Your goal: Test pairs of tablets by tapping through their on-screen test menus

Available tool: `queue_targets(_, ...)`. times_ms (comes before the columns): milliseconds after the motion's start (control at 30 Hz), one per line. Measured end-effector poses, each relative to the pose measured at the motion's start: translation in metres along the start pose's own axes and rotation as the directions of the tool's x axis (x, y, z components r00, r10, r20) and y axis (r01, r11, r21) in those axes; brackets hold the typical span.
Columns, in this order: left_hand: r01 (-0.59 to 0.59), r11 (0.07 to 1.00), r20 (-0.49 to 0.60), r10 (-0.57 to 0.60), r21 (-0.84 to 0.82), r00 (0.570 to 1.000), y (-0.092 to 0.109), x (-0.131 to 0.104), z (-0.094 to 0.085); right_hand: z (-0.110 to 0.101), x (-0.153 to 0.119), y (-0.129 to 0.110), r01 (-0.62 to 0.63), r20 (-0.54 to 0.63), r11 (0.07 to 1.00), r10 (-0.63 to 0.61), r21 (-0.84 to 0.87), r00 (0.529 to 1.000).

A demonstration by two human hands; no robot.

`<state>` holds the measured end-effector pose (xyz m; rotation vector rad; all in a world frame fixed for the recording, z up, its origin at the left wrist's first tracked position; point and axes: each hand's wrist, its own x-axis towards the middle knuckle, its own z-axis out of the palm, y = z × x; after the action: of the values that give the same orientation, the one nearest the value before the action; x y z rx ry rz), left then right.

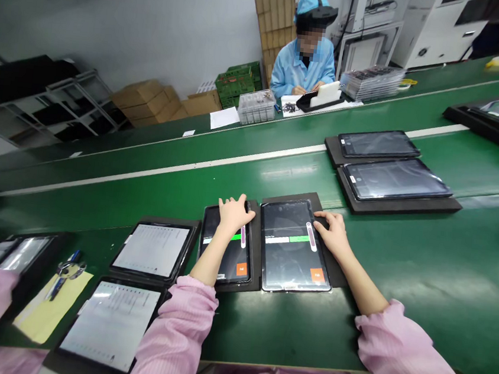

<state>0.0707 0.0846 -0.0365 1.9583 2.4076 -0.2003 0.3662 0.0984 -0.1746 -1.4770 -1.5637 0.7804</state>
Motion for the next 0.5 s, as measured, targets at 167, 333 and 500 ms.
queue_targets(167, 0.009, 1.000, 0.013, -0.009, -0.030, 1.000, -0.001, 0.001, 0.001, 0.000, 0.000, 0.000, 0.005, 0.001, 1.000, -0.005, 0.002, 1.000)
queue_targets(333, -0.017, 0.997, 0.026, 0.019, -0.077, 0.999, -0.009, 0.001, 0.000, -0.001, 0.000, -0.001, 0.016, -0.002, 1.000, -0.016, 0.003, 1.000)
queue_targets(500, -0.029, 0.988, 0.027, 0.034, -0.155, 0.999, -0.009, 0.005, 0.000, -0.003, 0.002, -0.002, 0.035, 0.013, 0.999, -0.035, -0.008, 0.999)
